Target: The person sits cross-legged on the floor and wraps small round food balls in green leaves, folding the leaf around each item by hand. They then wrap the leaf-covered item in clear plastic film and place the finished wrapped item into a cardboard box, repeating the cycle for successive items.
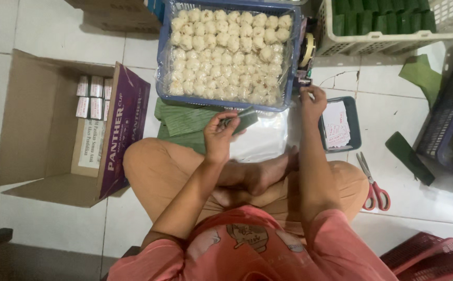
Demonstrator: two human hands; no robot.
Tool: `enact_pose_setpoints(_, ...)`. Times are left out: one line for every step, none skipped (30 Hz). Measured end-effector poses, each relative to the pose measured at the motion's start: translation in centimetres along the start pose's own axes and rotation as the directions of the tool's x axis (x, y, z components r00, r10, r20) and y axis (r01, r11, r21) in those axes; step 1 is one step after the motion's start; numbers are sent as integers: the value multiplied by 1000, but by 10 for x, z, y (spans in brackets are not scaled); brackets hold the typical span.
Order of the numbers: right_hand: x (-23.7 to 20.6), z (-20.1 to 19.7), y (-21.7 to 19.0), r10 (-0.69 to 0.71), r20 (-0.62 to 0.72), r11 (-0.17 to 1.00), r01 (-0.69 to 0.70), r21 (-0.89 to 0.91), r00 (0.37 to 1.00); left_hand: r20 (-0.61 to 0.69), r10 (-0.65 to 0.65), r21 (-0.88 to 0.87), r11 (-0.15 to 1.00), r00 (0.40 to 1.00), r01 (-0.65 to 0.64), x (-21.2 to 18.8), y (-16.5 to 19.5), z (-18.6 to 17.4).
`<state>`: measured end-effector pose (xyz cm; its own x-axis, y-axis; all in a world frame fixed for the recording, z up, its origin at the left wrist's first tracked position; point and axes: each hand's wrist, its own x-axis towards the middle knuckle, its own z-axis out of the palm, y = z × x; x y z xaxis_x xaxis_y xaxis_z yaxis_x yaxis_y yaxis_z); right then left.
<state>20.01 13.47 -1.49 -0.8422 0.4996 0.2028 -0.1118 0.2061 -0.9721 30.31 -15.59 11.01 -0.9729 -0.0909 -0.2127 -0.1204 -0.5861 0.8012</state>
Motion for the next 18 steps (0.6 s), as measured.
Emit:
enact_pose_setpoints(0, 0, 5, -67, -4, 994, 66, -88, 998, 36, 72, 32, 997, 997, -73, -1, 1, 2)
enact_pose_setpoints(2, 0, 9, -136, -2, 975, 133, -175, 991, 75, 144, 60, 987, 987, -148, -3, 3, 3)
enact_pose_setpoints(3, 0, 11, -203, 6, 945, 197, -262, 979, 93, 184, 146, 970, 979, -196, -6, 6, 4)
enact_pose_setpoints(3, -1, 11, -189, 21, 918, 185, -351, 982, 113, 223, 229, 942, 968, -244, -8, 9, 4)
enact_pose_setpoints(3, -4, 12, -175, 35, 883, 173, -437, 984, 135, 260, 308, 906, 956, -290, -12, 13, 4)
enact_pose_setpoints(4, -7, 12, -162, 49, 838, 164, -520, 986, 151, 280, 343, 885, 948, -315, -16, 17, 4)
enact_pose_setpoints(3, -8, 7, -134, 67, 833, 149, -534, 989, 168, 304, 377, 859, 938, -346, -19, 22, 4)
enact_pose_setpoints(-2, -10, -2, -106, 89, 826, 137, -546, 990, 183, 331, 410, 830, 926, -378, -20, 28, 3)
enact_pose_setpoints(-8, -10, -16, -76, 112, 819, 126, -560, 991, 221, 416, 479, 741, 882, -470, -20, 33, 3)
enact_pose_setpoints(-14, -10, -32, -49, 120, 844, 105, -527, 992, 263, 485, 544, 640, 834, -543, -22, 38, 1)
enact_pose_setpoints(-20, -9, -53, -19, 127, 866, 80, -494, 992, 310, 540, 599, 527, 782, -602, -25, 43, -1)
enact_pose_setpoints(-26, -5, -76, 7, 134, 886, 56, -460, 991, 331, 530, 612, 509, 781, -605, -26, 48, -2)
enact_pose_setpoints(-35, 1, -100, 132, 184, 957, -77, -280, 974, 352, 521, 623, 490, 778, -610, -26, 53, -3)
enact_pose_setpoints(-46, 7, -125, 242, 253, 970, -224, -98, 937, 375, 508, 632, 472, 775, -615, -27, 58, -4)
enact_pose_setpoints(-60, 11, -149, 230, 357, 972, -231, -42, 905, 409, 518, 636, 429, 751, -642, -29, 61, -4)
enact_pose_setpoints(-75, 18, -171, 210, 458, 970, -242, 13, 864, 442, 525, 637, 386, 727, -667, -30, 65, -4)
enact_pose_setpoints(-89, 28, -190, 199, 526, 972, -237, 5, 827, 476, 530, 637, 342, 702, -691, -33, 68, -4)
enact_pose_setpoints(-101, 39, -205, 187, 591, 973, -231, -1, 785, 444, 517, 639, 389, 732, -663, -35, 71, -4)
